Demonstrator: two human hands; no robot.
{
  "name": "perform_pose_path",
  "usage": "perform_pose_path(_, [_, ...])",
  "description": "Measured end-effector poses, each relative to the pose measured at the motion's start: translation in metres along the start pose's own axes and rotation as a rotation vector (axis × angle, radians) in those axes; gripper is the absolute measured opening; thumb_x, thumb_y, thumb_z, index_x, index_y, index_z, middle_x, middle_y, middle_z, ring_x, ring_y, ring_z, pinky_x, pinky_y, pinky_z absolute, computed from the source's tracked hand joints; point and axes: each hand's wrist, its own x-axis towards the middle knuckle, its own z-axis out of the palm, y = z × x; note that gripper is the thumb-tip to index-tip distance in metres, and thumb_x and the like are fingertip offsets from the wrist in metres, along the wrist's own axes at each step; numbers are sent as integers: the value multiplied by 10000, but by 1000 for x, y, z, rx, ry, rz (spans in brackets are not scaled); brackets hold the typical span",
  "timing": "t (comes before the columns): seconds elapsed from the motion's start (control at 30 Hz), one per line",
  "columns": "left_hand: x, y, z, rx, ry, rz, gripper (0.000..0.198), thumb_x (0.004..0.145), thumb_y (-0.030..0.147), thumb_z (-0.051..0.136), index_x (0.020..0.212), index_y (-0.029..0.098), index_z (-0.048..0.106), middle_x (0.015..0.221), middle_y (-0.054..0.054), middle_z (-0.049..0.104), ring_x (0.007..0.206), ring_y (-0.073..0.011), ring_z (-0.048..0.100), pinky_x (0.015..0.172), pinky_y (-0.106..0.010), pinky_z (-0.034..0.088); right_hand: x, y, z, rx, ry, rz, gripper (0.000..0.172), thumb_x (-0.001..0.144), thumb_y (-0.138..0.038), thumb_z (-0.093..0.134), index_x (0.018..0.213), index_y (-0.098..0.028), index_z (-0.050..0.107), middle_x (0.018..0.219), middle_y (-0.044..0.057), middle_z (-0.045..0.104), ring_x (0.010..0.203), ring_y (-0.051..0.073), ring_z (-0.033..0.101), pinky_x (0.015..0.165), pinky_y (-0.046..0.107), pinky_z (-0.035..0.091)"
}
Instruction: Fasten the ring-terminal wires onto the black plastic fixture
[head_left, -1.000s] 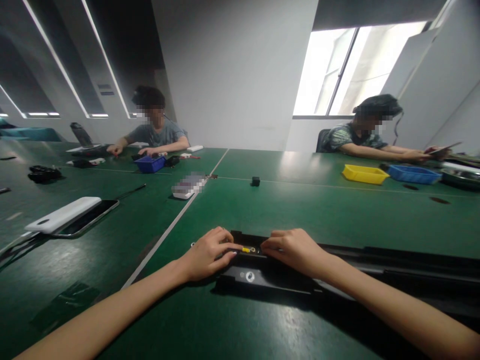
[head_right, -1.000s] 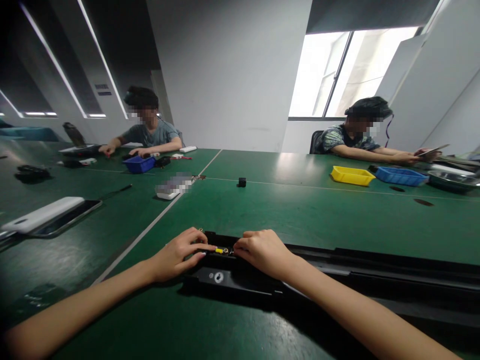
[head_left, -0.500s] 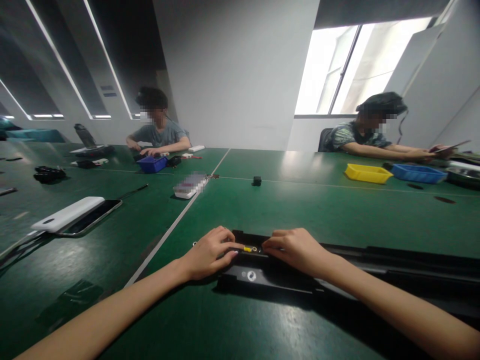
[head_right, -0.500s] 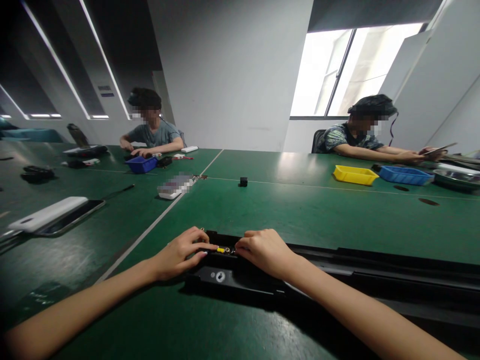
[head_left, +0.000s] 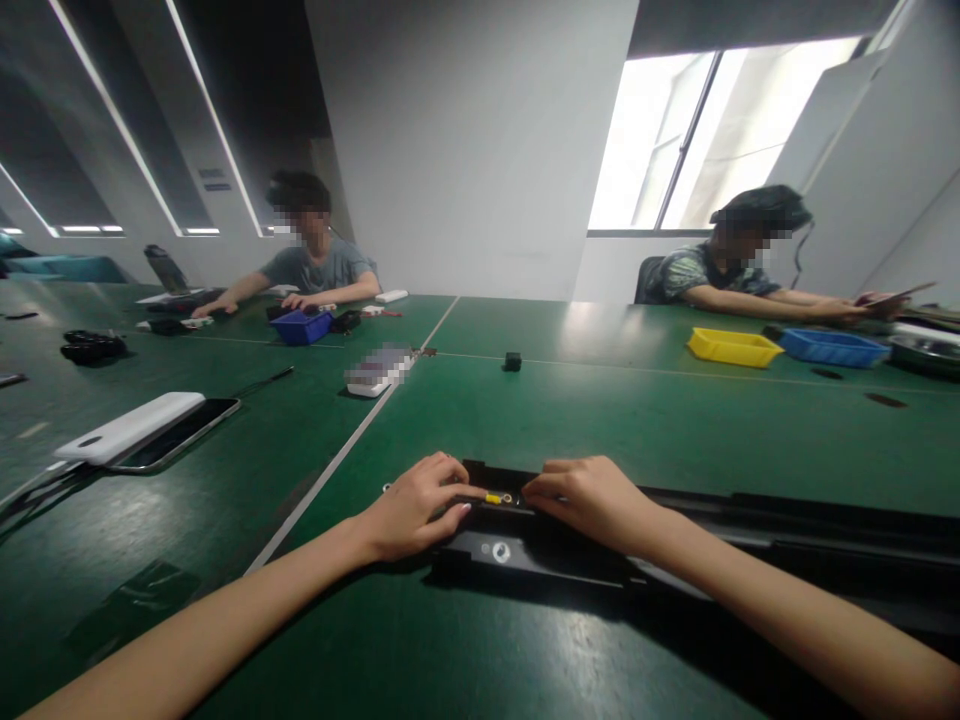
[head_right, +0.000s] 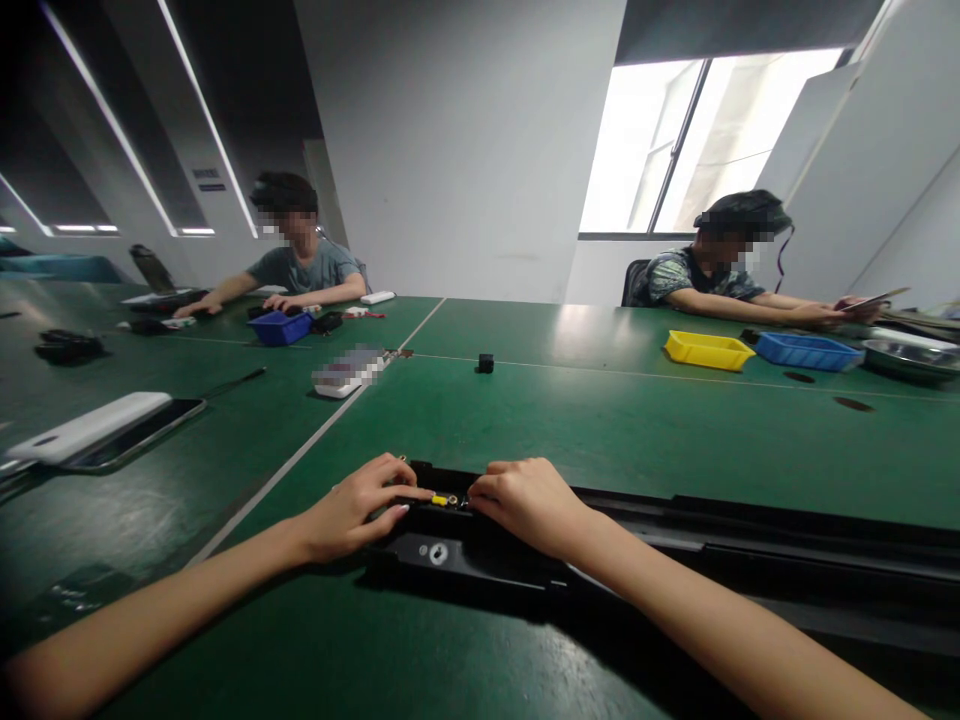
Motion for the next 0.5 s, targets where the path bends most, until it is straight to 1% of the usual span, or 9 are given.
perform_pose_path(0.3, [-1, -1, 1, 22, 20, 17, 355, 868, 191, 391, 1170, 184, 577, 1008, -86, 513, 942, -227, 463, 854, -377, 399, 0, 0, -1, 14, 8, -9, 189, 868, -280, 526, 920, -241, 704, 807, 13, 685, 648, 131, 623, 536, 219, 371])
perform_pose_path(0.5, [-1, 0, 0, 12, 25, 15, 347, 883, 200, 390, 1178, 191, 573, 1009, -84, 515, 948, -225, 462, 857, -373, 398, 0, 0, -1, 11, 10, -6, 189, 870, -290, 526, 921, -243, 702, 809, 14, 683, 649, 129, 620, 545, 214, 377])
